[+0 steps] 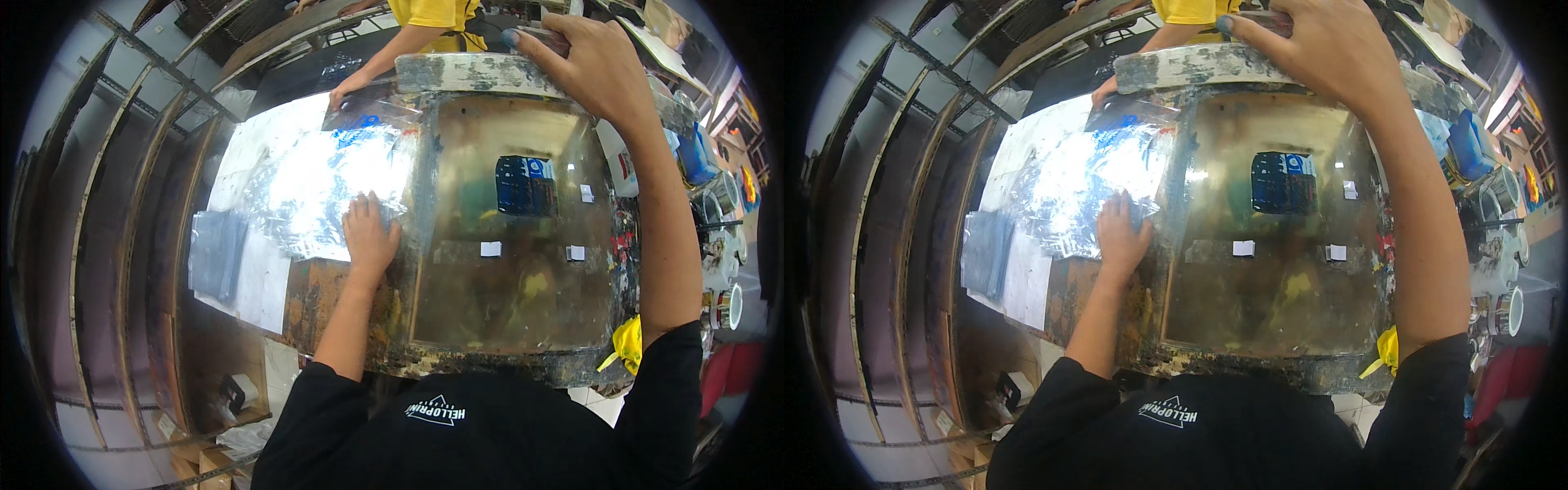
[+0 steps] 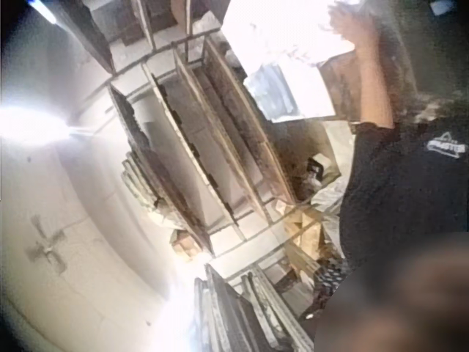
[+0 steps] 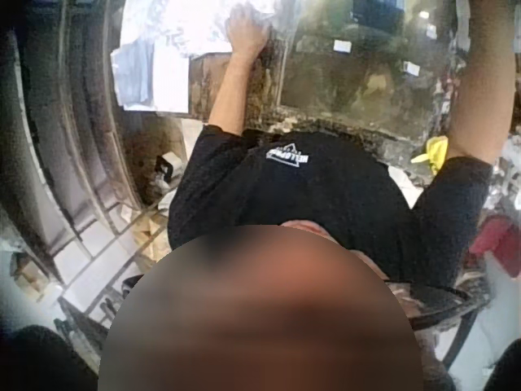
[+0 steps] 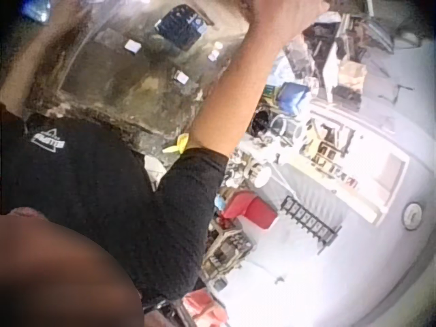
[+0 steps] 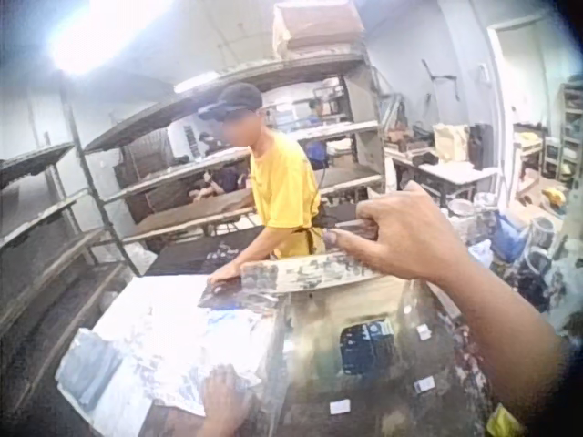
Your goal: The person performs screen printing on a flat sheet using a squeegee and a blue ink-filled screen. They repeatedly pull the squeegee across the screen to transfer ink onto the sheet, then lift the screen to reveal the printed design. The process is repeated multiple times on the same sheet.
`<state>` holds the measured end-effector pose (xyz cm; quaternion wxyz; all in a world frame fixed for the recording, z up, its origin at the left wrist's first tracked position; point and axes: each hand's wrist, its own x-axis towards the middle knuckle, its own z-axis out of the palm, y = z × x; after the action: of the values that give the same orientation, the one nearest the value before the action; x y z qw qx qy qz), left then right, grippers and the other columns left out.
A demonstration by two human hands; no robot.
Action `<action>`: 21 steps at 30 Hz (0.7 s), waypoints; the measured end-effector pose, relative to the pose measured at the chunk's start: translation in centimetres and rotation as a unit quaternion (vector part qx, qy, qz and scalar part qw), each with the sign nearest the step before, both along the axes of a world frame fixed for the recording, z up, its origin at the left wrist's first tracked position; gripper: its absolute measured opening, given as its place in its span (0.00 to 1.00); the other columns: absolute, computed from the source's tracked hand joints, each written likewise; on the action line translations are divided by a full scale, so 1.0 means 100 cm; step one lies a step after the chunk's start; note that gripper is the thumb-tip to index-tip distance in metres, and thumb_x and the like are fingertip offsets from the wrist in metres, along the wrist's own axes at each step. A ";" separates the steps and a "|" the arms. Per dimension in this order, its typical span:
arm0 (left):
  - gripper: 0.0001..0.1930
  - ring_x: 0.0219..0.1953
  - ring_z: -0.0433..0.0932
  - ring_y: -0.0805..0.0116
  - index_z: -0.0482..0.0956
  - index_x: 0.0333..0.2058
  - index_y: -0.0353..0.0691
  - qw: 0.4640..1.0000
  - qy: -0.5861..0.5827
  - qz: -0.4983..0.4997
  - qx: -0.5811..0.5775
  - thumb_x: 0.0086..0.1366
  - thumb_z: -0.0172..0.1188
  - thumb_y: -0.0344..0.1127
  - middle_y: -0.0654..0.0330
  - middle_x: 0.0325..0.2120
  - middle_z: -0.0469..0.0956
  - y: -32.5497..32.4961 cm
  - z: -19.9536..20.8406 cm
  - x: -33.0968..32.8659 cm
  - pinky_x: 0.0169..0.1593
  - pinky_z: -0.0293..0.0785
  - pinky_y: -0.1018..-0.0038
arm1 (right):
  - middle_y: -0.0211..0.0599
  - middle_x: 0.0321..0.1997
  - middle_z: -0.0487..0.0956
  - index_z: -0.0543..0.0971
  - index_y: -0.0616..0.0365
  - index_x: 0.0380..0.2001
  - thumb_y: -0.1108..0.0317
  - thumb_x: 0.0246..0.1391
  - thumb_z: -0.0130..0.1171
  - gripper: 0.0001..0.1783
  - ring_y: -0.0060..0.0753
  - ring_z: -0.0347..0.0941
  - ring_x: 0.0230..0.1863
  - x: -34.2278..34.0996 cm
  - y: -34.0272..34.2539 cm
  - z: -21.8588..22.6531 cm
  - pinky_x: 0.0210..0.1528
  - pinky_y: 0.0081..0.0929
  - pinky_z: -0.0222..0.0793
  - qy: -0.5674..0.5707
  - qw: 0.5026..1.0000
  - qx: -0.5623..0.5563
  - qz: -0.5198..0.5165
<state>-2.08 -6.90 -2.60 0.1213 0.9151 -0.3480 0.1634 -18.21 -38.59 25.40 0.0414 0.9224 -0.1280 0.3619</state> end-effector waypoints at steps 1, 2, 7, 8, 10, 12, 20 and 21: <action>0.30 0.66 0.72 0.45 0.73 0.63 0.34 0.999 0.036 -0.003 -0.015 0.66 0.67 0.39 0.47 0.61 0.77 -0.003 0.003 -0.003 0.69 0.66 0.51 | 0.52 0.25 0.80 0.83 0.62 0.29 0.36 0.63 0.58 0.34 0.58 0.76 0.28 0.001 0.001 0.000 0.34 0.46 0.68 0.002 1.000 -0.003 -0.004; 0.28 0.64 0.74 0.46 0.74 0.63 0.35 0.997 0.072 0.002 -0.029 0.67 0.66 0.37 0.47 0.60 0.77 -0.003 0.007 -0.005 0.67 0.69 0.51 | 0.51 0.25 0.80 0.84 0.62 0.31 0.36 0.62 0.59 0.33 0.58 0.76 0.28 0.000 0.001 0.000 0.35 0.46 0.68 0.010 1.000 0.012 -0.004; 0.21 0.55 0.81 0.42 0.79 0.59 0.39 0.985 -0.001 -0.141 -0.101 0.67 0.59 0.26 0.47 0.54 0.81 -0.003 0.025 -0.018 0.55 0.79 0.56 | 0.50 0.26 0.82 0.87 0.63 0.36 0.35 0.62 0.58 0.35 0.55 0.78 0.28 -0.001 0.000 -0.007 0.36 0.47 0.70 -0.032 0.999 -0.040 -0.001; 0.20 0.54 0.82 0.42 0.81 0.57 0.40 0.977 -0.014 -0.176 -0.116 0.66 0.58 0.24 0.47 0.54 0.82 -0.008 0.027 -0.025 0.53 0.81 0.57 | 0.51 0.27 0.83 0.87 0.63 0.37 0.35 0.62 0.58 0.35 0.55 0.79 0.28 0.000 0.000 -0.008 0.37 0.47 0.70 -0.014 1.000 -0.014 0.000; 0.22 0.56 0.81 0.42 0.80 0.58 0.40 0.971 -0.006 -0.220 -0.093 0.66 0.58 0.26 0.47 0.55 0.82 -0.026 0.028 -0.045 0.55 0.80 0.57 | 0.52 0.30 0.84 0.88 0.62 0.37 0.34 0.61 0.58 0.35 0.56 0.80 0.30 0.002 -0.002 -0.006 0.38 0.47 0.73 -0.033 0.999 0.000 0.022; 0.22 0.59 0.79 0.41 0.79 0.60 0.41 0.962 0.031 -0.262 -0.074 0.67 0.58 0.30 0.45 0.56 0.81 -0.055 0.027 -0.067 0.59 0.77 0.55 | 0.52 0.27 0.83 0.87 0.62 0.34 0.35 0.61 0.59 0.35 0.56 0.80 0.29 0.002 -0.002 -0.001 0.38 0.47 0.73 -0.041 0.999 -0.031 0.009; 0.50 0.78 0.53 0.37 0.67 0.73 0.42 0.927 0.117 -0.347 0.075 0.68 0.47 0.79 0.40 0.76 0.55 -0.139 0.000 -0.128 0.76 0.40 0.35 | 0.50 0.26 0.85 0.87 0.61 0.26 0.31 0.62 0.54 0.39 0.51 0.83 0.32 -0.009 0.008 0.010 0.49 0.49 0.71 0.059 0.998 0.032 -0.002; 0.52 0.78 0.51 0.37 0.65 0.74 0.41 0.923 0.120 -0.355 0.092 0.67 0.46 0.81 0.40 0.77 0.53 -0.142 -0.002 -0.131 0.77 0.39 0.34 | 0.50 0.27 0.85 0.87 0.62 0.27 0.31 0.62 0.54 0.39 0.51 0.83 0.32 -0.011 0.008 0.011 0.50 0.49 0.71 0.077 0.996 0.040 -0.005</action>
<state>-15.17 -21.07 -2.78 0.1270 0.7517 -0.6463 -0.0339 -19.27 -37.83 26.49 0.0159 0.9478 -0.1440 0.2840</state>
